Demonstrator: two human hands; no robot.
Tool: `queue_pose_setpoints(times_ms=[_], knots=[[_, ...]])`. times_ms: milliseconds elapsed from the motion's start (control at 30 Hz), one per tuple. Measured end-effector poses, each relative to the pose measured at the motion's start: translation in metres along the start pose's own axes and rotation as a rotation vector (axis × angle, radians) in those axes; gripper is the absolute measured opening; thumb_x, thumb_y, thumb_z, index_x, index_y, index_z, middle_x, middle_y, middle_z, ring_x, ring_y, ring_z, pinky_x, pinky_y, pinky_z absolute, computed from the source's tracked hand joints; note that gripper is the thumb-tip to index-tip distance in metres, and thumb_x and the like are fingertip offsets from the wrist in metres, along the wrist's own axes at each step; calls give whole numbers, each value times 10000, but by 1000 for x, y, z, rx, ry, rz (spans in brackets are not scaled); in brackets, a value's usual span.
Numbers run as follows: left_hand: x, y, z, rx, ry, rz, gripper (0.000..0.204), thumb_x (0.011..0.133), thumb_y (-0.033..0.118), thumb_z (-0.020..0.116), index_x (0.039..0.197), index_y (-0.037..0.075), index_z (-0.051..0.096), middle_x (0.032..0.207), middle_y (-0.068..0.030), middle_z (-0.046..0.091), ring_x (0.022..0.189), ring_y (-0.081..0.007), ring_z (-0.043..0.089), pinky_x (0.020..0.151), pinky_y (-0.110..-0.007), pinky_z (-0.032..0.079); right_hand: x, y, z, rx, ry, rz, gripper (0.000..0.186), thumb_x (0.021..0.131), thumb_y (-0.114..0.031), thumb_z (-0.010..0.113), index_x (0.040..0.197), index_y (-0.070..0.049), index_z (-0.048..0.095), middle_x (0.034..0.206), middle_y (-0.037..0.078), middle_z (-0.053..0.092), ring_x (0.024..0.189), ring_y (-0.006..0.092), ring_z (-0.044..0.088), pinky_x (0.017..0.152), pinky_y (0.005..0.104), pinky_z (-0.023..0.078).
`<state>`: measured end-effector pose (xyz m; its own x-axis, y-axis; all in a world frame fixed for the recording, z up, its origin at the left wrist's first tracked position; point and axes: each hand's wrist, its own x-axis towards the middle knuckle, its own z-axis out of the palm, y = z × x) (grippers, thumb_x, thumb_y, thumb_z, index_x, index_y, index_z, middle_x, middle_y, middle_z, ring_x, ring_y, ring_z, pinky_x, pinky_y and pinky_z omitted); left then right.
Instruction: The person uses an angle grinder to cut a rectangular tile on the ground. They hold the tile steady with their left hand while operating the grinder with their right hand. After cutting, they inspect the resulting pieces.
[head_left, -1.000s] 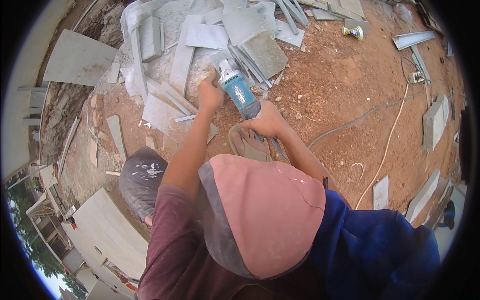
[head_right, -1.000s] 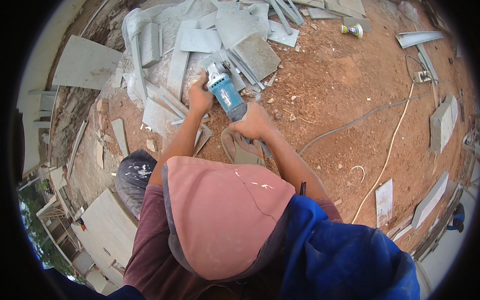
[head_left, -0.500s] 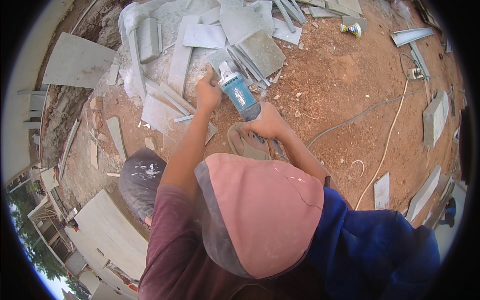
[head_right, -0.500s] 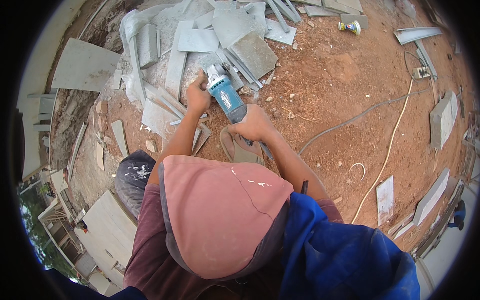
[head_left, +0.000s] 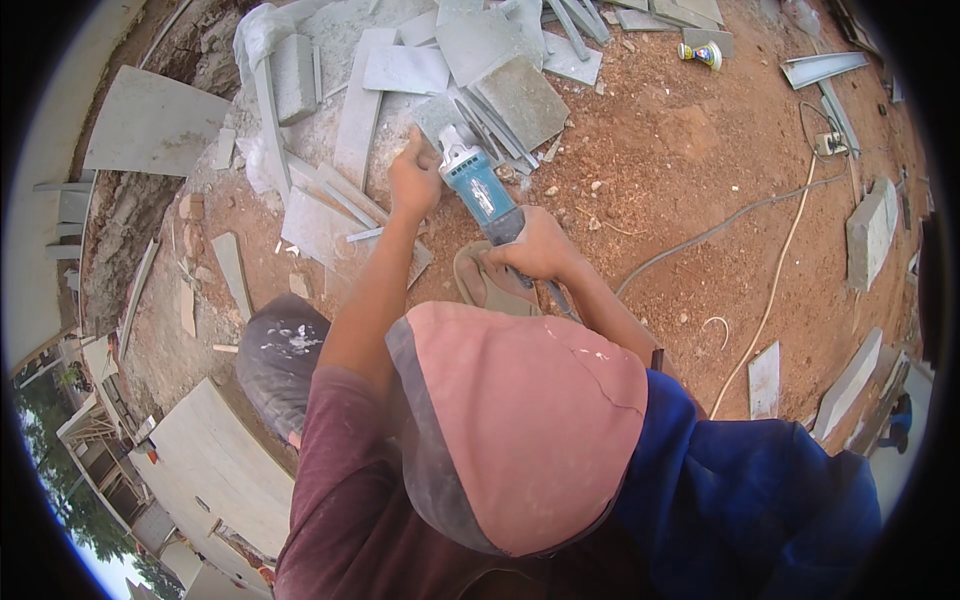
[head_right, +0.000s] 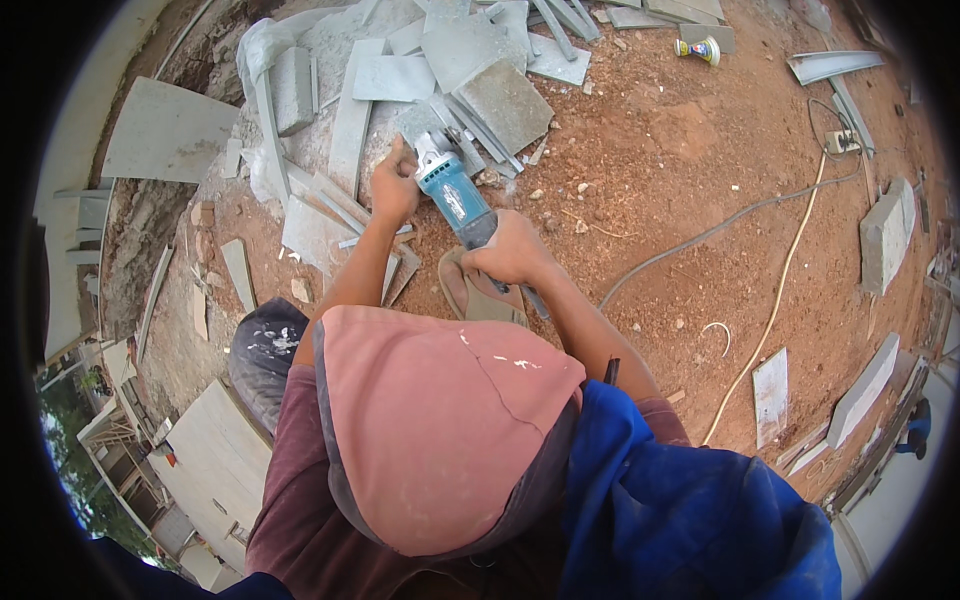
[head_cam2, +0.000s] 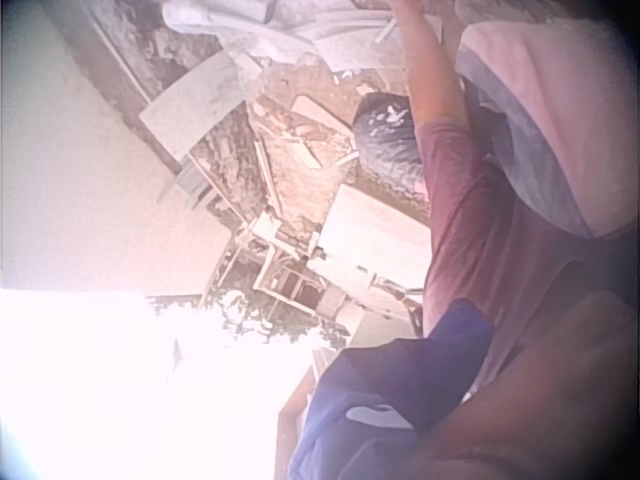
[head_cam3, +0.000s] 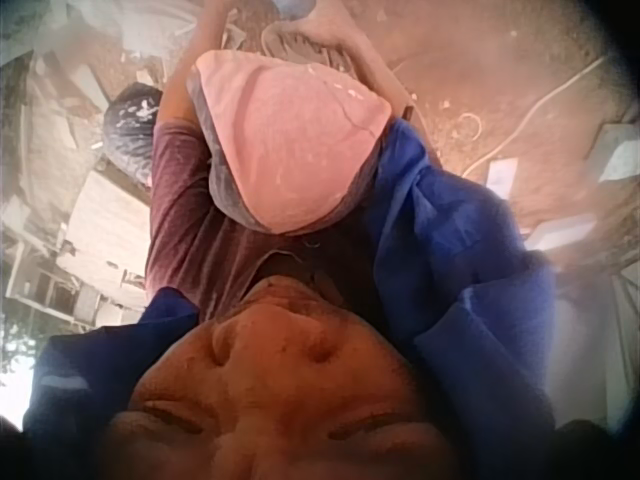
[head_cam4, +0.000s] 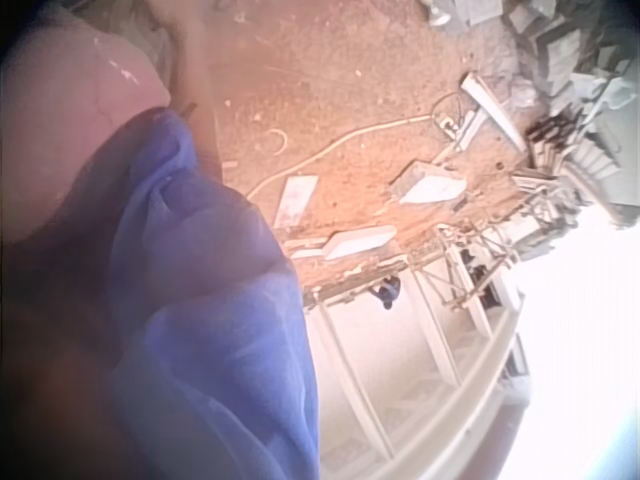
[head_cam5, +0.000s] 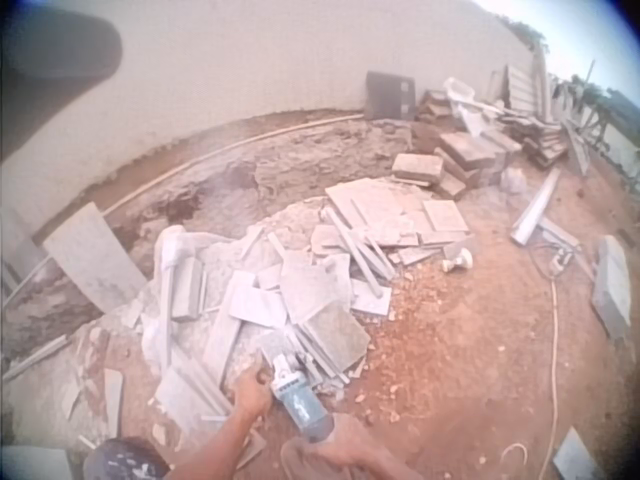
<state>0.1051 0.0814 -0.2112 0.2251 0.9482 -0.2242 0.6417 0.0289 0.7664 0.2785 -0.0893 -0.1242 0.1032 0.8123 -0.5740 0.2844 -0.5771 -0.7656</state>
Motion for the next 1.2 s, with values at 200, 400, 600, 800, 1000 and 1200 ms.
queue_pose_setpoints(times_ms=[200,400,600,800,1000,1200], knots=[[6,-9,-2,-7,1,61,759,880,70,811,1580,-8,529,774,-92,731,711,-173,696,739,-340,574,-9,-4,-2,4,-9,17,395,650,-277,879,867,12,720,824,149,730,774,260,688,754,401,556],[-4,11,-7,50,-3,-1,716,938,6,735,1618,56,517,748,8,671,689,-84,606,688,-287,539,-12,0,-2,-1,-26,50,408,664,-253,873,924,20,716,842,137,726,786,230,672,766,383,549],[-3,8,-7,12,-7,31,786,896,138,810,1599,-20,494,764,-98,738,705,-188,703,733,-348,577,-15,4,1,1,15,30,363,640,-218,845,888,15,719,821,136,726,764,247,679,750,391,550],[-7,17,-9,17,-24,17,778,925,106,800,1613,-27,462,761,-106,753,653,-182,726,651,-345,595,-23,3,0,2,-8,67,415,649,-228,844,957,23,724,873,156,748,807,252,701,792,383,559],[-7,21,-9,-113,-69,-52,781,959,53,771,1642,-33,401,760,-97,757,656,-157,747,614,-331,619,-26,9,1,-11,-20,49,435,673,-249,856,987,23,726,893,157,759,828,245,714,809,378,569],[-6,18,-5,-172,-78,-116,784,961,62,784,1636,-47,401,760,-87,758,670,-149,757,624,-324,626,-28,16,3,24,-36,67,424,683,-246,860,988,15,724,870,127,752,800,214,705,783,369,568]])
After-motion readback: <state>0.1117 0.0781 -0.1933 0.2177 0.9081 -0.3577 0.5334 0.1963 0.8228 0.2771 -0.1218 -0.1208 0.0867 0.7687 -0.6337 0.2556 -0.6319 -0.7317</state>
